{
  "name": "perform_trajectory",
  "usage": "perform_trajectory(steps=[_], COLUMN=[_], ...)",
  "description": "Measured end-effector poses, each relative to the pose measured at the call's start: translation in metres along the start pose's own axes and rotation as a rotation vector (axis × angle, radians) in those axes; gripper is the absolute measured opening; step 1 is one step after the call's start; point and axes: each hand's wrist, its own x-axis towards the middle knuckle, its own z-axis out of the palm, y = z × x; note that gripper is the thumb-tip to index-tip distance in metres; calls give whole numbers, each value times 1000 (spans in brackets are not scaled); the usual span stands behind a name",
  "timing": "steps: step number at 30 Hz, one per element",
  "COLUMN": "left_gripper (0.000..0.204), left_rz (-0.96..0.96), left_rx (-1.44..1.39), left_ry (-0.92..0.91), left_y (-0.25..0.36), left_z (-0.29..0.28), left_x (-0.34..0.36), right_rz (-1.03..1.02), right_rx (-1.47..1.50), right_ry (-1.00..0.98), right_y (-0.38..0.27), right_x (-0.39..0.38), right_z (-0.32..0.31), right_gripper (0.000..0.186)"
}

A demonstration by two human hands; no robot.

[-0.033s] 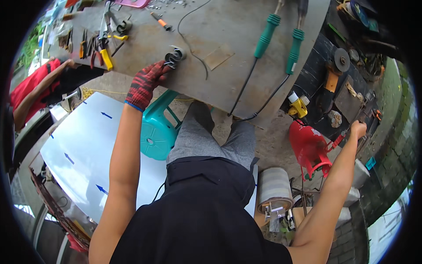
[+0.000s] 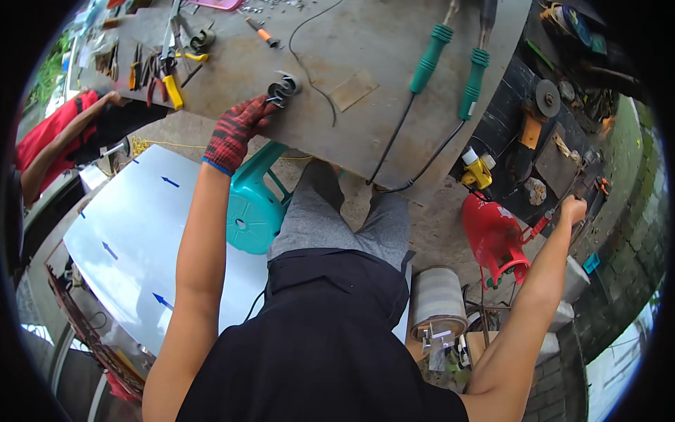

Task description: The person welds small metal pieces on a workbench using a welding torch and a grounding clamp. They repeatedly pick up metal pieces, position them, weld them, and inspect the results.

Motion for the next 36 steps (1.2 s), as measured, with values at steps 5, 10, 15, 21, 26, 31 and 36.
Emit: perform_trajectory(steps=[5,10,15,21,26,31,36], left_gripper=[44,45,42,43,46,45,44], left_rz=[4,29,53,98,94,98,94], left_rx=[17,57,94,117,113,83,121], left_ry=[11,20,19,0,-10,-36,-42], left_y=[2,-6,-2,-2,-9,-10,-9], left_z=[7,2,8,5,7,4,2], left_x=[9,7,12,12,23,22,23], right_rz=[18,-147,-335,-791,-878,-898,-903], right_rx=[158,383,887,891,889,820,733], right_ry=[199,144,-94,-490,-736,-800,-813], right_y=[0,-81,-174,-270,-311,-335,-347], right_x=[-33,-134,-287,-436,-494,-513,-518], right_z=[-67,-201,-303,-390,-375,-363,-361], right_gripper=[51,51,42,64,72,76,76])
